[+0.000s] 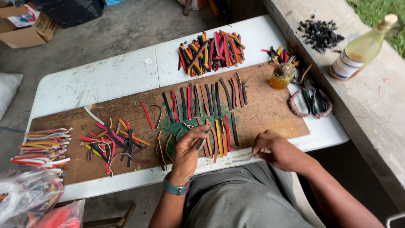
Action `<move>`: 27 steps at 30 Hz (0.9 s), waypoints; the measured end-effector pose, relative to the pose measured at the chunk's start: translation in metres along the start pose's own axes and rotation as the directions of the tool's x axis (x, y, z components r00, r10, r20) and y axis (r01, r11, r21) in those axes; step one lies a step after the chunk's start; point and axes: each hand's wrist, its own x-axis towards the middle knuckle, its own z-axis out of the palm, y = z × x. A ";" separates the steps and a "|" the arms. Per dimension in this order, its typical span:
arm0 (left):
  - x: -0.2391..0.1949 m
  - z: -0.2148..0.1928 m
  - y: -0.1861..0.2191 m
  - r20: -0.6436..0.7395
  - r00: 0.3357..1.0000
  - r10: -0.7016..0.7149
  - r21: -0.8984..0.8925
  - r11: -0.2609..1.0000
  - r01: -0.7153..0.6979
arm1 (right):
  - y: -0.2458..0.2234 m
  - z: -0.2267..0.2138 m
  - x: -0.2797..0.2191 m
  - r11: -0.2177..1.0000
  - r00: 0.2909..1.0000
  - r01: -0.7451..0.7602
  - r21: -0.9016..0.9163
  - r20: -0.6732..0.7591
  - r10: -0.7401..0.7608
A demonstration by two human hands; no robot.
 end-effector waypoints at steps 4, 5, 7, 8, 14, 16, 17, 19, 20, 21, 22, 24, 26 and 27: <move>-0.011 -0.017 0.003 -0.010 0.998 0.061 0.095 0.994 -0.060 | 0.034 -0.010 -0.005 0.862 0.903 -0.155 0.482 -0.285 0.322; -0.012 -0.018 0.000 -0.003 1.000 0.018 -0.006 1.000 -0.018 | 0.041 -0.005 -0.001 0.739 0.849 -0.212 0.639 -0.255 0.463; -0.015 -0.018 -0.008 0.029 0.998 -0.058 -0.203 0.977 0.062 | 0.053 0.005 0.004 0.675 0.845 -0.185 0.714 -0.235 0.480; -0.016 -0.019 -0.011 0.017 0.998 -0.063 -0.221 0.973 0.065 | 0.058 0.012 0.009 0.639 0.844 -0.171 0.750 -0.223 0.488; -0.024 -0.009 -0.032 0.019 0.990 -0.138 -0.315 0.939 0.137 | 0.060 0.045 0.006 0.153 0.875 -0.077 0.985 -0.007 0.484; -0.026 -0.004 -0.032 0.082 0.984 -0.157 -0.409 0.895 0.176 | 0.054 0.046 0.003 -0.051 0.912 -0.054 0.997 0.070 0.405; -0.027 -0.001 -0.032 0.073 0.984 -0.163 -0.395 0.901 0.178 | 0.051 0.046 0.004 -0.155 0.933 -0.053 0.986 0.104 0.345; -0.028 0.005 -0.033 0.050 0.983 -0.175 -0.365 0.913 0.181 | 0.044 0.045 0.005 -0.177 0.954 -0.050 0.983 0.100 0.284; -0.026 0.006 -0.035 0.061 0.983 -0.172 -0.367 0.912 0.182 | 0.043 0.045 0.006 -0.189 0.963 -0.051 0.981 0.099 0.252; -0.026 0.008 -0.036 0.066 0.982 -0.176 -0.369 0.910 0.188 | 0.041 0.044 0.006 -0.204 0.960 -0.042 0.978 0.096 0.263; -0.026 0.009 -0.037 0.072 0.981 -0.180 -0.370 0.908 0.194 | 0.041 0.043 0.005 -0.219 0.957 -0.033 0.975 0.094 0.275; -0.027 0.006 -0.035 0.047 0.982 -0.184 -0.371 0.909 0.188 | 0.042 0.040 0.006 -0.181 0.935 -0.016 0.983 0.078 0.346; -0.026 -0.004 -0.025 0.041 0.986 -0.161 -0.380 0.910 0.164 | 0.046 0.026 0.009 -0.062 0.894 -0.011 0.998 0.037 0.446; -0.026 -0.008 -0.020 0.053 0.989 -0.141 -0.393 0.907 0.150 | 0.048 0.017 0.006 -0.015 0.872 -0.015 1.000 0.021 0.488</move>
